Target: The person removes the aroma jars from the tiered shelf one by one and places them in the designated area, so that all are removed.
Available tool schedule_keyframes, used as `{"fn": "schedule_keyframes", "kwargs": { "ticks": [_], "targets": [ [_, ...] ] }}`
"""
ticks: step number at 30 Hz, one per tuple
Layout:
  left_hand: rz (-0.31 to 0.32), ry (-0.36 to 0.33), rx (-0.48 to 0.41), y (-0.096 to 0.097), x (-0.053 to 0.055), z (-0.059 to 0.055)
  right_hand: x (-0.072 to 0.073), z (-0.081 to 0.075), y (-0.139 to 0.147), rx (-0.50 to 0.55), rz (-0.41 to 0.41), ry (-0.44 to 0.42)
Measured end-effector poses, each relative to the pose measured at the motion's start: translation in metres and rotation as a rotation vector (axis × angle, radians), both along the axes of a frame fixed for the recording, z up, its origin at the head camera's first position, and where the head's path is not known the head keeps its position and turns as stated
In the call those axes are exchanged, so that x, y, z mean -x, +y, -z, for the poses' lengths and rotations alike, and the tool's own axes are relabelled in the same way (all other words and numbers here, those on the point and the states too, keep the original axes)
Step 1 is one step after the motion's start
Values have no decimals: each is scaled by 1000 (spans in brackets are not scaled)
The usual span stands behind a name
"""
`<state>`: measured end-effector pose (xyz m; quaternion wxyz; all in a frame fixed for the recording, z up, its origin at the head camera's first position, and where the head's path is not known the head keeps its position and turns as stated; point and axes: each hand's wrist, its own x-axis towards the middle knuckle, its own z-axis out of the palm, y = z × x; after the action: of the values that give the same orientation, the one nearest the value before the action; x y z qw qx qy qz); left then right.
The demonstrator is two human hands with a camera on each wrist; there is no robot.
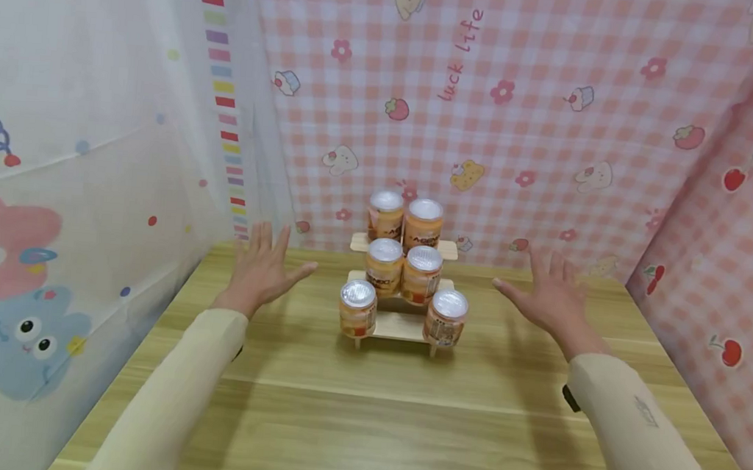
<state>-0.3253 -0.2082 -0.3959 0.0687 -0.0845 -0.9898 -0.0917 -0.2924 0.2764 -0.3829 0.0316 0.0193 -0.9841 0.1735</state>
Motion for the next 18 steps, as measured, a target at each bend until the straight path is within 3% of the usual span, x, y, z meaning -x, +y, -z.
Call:
{"fn": "schedule_keyframes", "kwargs": {
  "ticks": [9, 18],
  "targets": [
    [5, 13, -46, 17, 8, -25, 9, -11, -18, 146, -24, 9],
    [0, -28, -210, 39, 21, -49, 22, -22, -38, 400, -46, -12]
  ]
}}
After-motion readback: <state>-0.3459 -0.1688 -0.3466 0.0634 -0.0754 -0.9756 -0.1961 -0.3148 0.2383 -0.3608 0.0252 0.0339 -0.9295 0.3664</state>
